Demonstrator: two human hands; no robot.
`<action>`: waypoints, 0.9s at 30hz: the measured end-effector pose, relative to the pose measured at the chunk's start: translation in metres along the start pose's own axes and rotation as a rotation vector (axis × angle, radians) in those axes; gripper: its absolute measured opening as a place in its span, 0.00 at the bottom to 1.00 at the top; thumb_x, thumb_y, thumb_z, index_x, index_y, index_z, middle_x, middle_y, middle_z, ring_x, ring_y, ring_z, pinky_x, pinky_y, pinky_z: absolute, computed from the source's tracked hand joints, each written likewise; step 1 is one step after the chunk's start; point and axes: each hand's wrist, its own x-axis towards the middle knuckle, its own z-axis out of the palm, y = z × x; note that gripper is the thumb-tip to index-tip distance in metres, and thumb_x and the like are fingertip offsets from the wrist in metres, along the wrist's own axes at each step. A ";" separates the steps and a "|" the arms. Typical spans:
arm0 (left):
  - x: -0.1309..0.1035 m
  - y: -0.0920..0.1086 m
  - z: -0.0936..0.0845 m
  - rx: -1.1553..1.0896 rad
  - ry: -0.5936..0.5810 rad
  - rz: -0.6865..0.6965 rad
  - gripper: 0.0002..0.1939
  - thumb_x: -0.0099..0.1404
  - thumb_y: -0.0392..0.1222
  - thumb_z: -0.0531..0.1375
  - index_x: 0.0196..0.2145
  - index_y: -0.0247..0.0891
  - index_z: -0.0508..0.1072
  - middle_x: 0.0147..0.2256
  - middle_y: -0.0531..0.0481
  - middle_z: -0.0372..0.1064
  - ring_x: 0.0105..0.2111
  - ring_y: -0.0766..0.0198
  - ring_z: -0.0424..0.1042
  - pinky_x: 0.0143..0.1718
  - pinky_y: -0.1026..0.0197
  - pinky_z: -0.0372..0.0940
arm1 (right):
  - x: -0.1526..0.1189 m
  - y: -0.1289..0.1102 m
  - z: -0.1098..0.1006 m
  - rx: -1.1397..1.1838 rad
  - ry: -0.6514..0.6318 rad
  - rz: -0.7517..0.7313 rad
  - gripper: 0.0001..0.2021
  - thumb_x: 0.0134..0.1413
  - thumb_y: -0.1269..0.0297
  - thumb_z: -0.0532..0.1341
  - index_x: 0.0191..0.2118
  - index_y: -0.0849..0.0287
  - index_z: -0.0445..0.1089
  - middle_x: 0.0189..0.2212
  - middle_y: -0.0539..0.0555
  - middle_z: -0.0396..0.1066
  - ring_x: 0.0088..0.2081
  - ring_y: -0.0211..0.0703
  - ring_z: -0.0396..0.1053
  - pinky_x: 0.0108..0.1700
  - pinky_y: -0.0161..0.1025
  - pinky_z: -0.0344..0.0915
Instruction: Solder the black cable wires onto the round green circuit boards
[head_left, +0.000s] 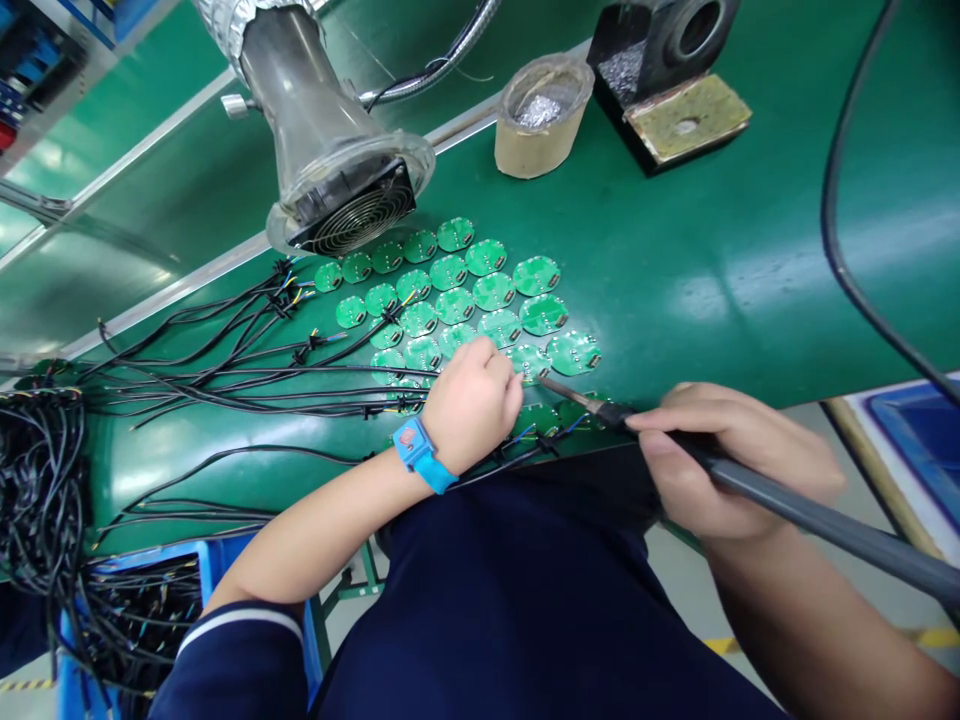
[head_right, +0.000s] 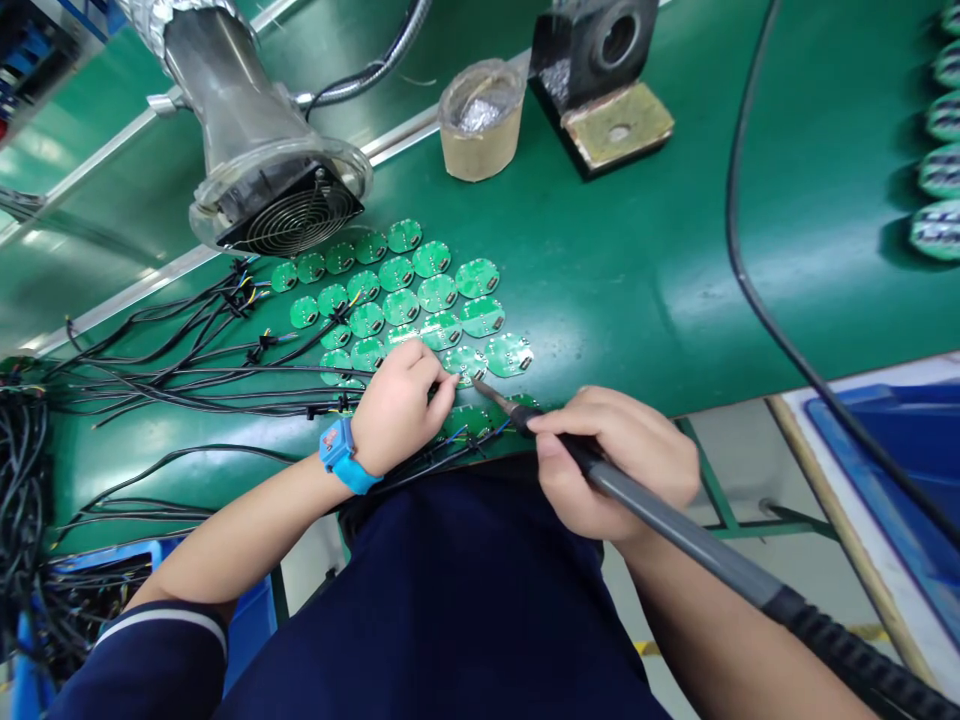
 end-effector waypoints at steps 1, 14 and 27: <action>0.000 0.000 0.000 0.001 0.000 0.000 0.09 0.65 0.36 0.53 0.27 0.34 0.67 0.30 0.45 0.62 0.34 0.57 0.64 0.37 0.55 0.65 | 0.000 0.001 -0.001 0.019 0.028 0.020 0.08 0.47 0.74 0.59 0.34 0.55 0.70 0.20 0.48 0.64 0.21 0.38 0.63 0.21 0.37 0.58; 0.001 0.002 -0.001 -0.002 -0.005 -0.017 0.09 0.65 0.36 0.53 0.27 0.33 0.67 0.30 0.44 0.62 0.33 0.58 0.65 0.37 0.56 0.65 | 0.002 -0.007 0.009 -0.120 -0.095 -0.106 0.08 0.47 0.75 0.59 0.34 0.57 0.68 0.21 0.48 0.64 0.21 0.36 0.62 0.22 0.36 0.60; 0.004 0.005 -0.004 0.008 -0.094 -0.084 0.08 0.65 0.36 0.53 0.28 0.33 0.66 0.31 0.44 0.62 0.35 0.57 0.64 0.39 0.56 0.65 | -0.001 -0.010 0.008 -0.096 0.013 0.008 0.08 0.50 0.76 0.59 0.35 0.56 0.69 0.22 0.49 0.64 0.23 0.37 0.63 0.24 0.37 0.59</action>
